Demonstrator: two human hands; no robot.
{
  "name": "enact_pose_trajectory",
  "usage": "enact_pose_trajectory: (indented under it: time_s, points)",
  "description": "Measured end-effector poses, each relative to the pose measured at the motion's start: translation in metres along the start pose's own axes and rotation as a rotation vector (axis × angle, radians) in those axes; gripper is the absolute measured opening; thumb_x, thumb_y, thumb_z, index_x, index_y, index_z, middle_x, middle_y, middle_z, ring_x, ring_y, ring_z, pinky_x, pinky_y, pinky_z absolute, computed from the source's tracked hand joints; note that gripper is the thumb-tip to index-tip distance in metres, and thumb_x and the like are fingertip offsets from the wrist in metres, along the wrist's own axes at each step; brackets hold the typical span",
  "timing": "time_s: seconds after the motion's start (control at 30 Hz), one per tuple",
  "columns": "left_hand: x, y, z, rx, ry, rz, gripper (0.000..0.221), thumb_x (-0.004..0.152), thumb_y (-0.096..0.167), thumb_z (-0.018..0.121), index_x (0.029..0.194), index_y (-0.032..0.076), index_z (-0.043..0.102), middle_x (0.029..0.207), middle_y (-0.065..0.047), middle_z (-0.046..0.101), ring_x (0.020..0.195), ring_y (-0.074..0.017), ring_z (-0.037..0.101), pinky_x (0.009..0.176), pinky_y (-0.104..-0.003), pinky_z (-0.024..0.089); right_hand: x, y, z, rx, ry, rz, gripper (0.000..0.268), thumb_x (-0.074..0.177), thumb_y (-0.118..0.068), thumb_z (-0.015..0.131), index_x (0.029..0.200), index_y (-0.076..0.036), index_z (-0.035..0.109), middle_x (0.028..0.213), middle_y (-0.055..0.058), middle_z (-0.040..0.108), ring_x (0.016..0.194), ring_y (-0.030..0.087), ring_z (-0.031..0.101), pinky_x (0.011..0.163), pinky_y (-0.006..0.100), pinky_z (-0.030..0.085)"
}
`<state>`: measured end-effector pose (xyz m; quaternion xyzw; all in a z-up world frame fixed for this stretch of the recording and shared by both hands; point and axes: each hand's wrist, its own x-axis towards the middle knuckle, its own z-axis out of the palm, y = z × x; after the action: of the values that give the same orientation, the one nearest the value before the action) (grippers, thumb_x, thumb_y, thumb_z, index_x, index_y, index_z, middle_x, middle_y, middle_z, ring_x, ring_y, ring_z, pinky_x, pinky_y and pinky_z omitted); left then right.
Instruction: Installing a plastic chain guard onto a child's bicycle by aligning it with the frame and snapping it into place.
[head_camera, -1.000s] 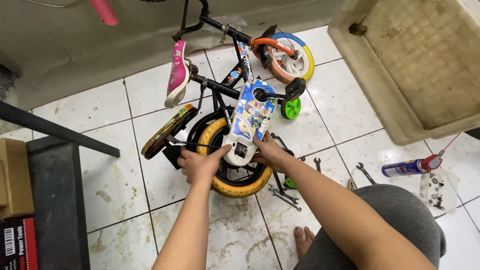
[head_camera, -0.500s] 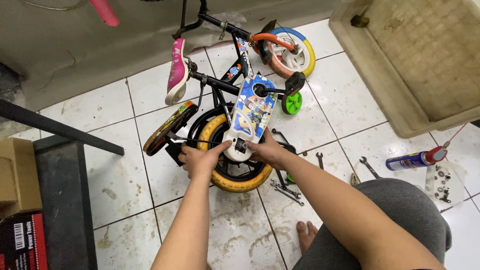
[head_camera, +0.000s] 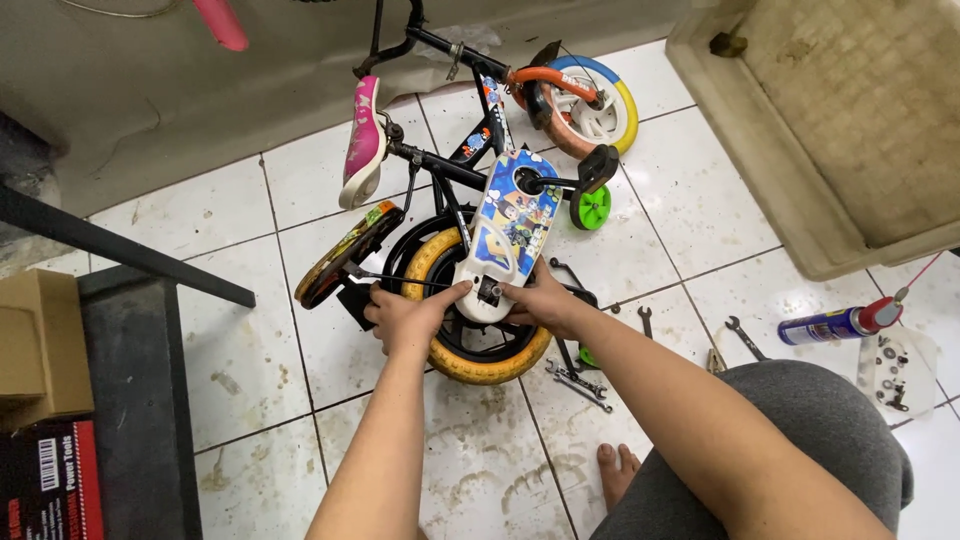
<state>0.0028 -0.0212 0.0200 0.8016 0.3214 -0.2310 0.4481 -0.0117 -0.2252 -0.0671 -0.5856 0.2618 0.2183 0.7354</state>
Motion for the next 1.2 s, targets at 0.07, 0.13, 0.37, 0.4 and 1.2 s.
enact_pose_trajectory:
  time_s: [0.07,0.13,0.37,0.4,1.2]
  points:
    - [-0.004,0.002,-0.002,0.004,-0.004,0.0,0.137,0.062,0.058,0.092,0.156,-0.002,0.012,0.154,-0.028,0.022,0.141,-0.0469,0.028,0.108,-0.064,0.032,-0.002,-0.003,0.001,-0.009,-0.002,0.006,0.113,0.092,-0.013,0.075,0.163,-0.015,-0.013,0.126,0.036,0.056,0.11,0.05,0.066,0.092,0.057,0.058]
    - [-0.006,0.004,-0.003,0.008,-0.009,0.002,0.137,0.062,0.059,0.092,0.156,-0.003,0.013,0.154,-0.029,0.022,0.141,-0.0471,0.028,0.107,-0.064,0.032,-0.004,-0.005,0.001,-0.018,-0.002,0.009,0.113,0.092,-0.014,0.076,0.163,-0.015,-0.013,0.126,0.035,0.056,0.11,0.049,0.067,0.092,0.057,0.058]
    - [-0.004,0.003,-0.004,0.02,-0.02,-0.011,0.138,0.062,0.061,0.092,0.155,-0.003,0.013,0.154,-0.029,0.023,0.142,-0.0463,0.027,0.108,-0.064,0.033,-0.011,-0.011,0.005,-0.041,-0.004,0.015,0.113,0.091,-0.014,0.075,0.163,-0.015,-0.013,0.127,0.036,0.055,0.11,0.048,0.067,0.093,0.055,0.059]
    - [-0.004,0.004,-0.003,0.023,-0.023,-0.01,0.138,0.062,0.061,0.091,0.156,-0.003,0.013,0.154,-0.029,0.022,0.142,-0.0463,0.027,0.108,-0.064,0.033,-0.013,-0.014,0.005,-0.066,-0.004,0.016,0.112,0.092,-0.016,0.074,0.163,-0.013,-0.012,0.128,0.036,0.055,0.109,0.047,0.068,0.094,0.053,0.06]
    - [-0.004,0.003,-0.007,-0.015,-0.044,0.01,0.137,0.064,0.059,0.091,0.157,-0.003,0.011,0.155,-0.03,0.021,0.142,-0.047,0.026,0.108,-0.063,0.03,-0.044,-0.037,0.034,0.022,-0.003,0.036,0.13,0.081,-0.021,0.087,0.161,-0.014,-0.015,0.156,0.035,0.025,0.125,0.054,0.056,0.1,0.056,0.053]
